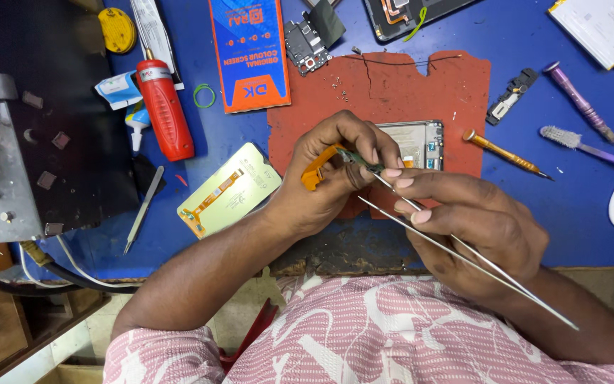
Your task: The person tests a smartphone screen by swiping and tapping, then removes the battery and uses a screwdriver and tweezers to detach and reattach internal ribbon cables. The phone remains disassembled at the end.
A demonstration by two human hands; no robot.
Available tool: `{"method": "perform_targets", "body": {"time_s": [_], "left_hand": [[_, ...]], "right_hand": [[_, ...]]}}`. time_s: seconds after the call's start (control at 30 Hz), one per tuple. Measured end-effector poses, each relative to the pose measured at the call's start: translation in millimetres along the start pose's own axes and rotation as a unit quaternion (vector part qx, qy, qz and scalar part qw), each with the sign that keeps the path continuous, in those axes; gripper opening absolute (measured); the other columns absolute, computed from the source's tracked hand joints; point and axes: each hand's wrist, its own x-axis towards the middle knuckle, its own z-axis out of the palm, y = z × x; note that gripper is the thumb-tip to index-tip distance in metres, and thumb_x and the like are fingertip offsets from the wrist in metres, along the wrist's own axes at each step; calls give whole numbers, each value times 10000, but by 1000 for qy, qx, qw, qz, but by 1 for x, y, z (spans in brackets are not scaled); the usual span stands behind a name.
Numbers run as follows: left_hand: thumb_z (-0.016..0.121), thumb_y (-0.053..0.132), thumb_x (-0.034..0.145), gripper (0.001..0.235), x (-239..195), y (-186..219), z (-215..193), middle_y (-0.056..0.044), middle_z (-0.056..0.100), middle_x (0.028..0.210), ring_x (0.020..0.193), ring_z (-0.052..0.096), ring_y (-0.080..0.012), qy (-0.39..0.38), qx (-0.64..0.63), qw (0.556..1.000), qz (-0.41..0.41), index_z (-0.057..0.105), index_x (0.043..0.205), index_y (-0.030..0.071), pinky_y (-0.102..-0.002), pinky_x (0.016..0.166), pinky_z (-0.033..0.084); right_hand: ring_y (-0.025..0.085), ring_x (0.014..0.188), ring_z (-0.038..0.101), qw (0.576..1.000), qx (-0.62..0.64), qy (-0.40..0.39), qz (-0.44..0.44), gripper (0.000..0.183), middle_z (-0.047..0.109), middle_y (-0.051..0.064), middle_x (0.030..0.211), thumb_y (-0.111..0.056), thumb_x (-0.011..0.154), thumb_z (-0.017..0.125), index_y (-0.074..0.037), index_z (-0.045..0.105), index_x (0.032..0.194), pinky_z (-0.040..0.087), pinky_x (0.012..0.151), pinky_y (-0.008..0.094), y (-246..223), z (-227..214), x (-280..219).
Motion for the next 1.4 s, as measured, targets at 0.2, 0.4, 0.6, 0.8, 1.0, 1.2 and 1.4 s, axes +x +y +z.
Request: {"method": "perform_targets", "body": {"time_s": [0.2,0.4,0.6,0.8,1.0,1.2,1.4], "left_hand": [[712,198,1092,199,0,1,1,-63,662,1079,1086,650,-139,0,7,1000,3,546,1059,94,-324,1046,542],[711,151,1082,173,1,3,2,-60,667,1078,1072,656,-136,5,32,999,-1,552,1051,88,-316,1022,551],[702,92,1078,149,-1,7,3,-71,676,1051,1048,672,-140,14,86,996,17,562,1033,70,-305,1005,558],[694,51,1054,144,-4,9,5,-80,679,1042,1040,669,-135,19,110,994,12,555,1020,67,-298,985,552],[704,35,1049,152,-2,5,6,-80,680,1039,1034,670,-137,26,66,997,6,557,1027,68,-299,967,560],[704,28,1048,156,-2,2,5,-73,678,1033,1027,669,-138,30,44,998,13,556,1014,64,-301,967,561],[701,37,1054,150,-2,4,4,-70,678,1035,1035,672,-142,29,56,998,11,559,1018,67,-304,969,565]], "right_hand": [[312,1092,747,998,-10,-21,61,274,711,213,1095,33,879,770,-66,522,939,651,890,351,-2,-2,-8],[303,1143,756,1000,-8,1,14,310,708,199,1156,10,948,780,-39,491,1049,621,871,326,1,1,-8],[329,1091,765,999,-33,-12,-27,356,716,215,1148,2,909,806,-46,496,1077,665,875,362,1,-2,0],[355,1022,747,997,-6,-10,-74,408,688,239,1101,79,843,798,-29,479,1072,661,821,404,4,1,5],[381,1028,747,997,8,1,-82,422,685,255,1098,92,847,781,-30,478,1114,667,843,424,5,4,4],[357,1025,749,998,-14,9,-64,482,682,268,1091,57,870,779,-41,399,1150,661,817,376,1,6,5],[357,1039,742,998,-17,4,-62,492,677,277,1106,53,856,786,-38,405,1152,662,821,363,1,5,6]]}}
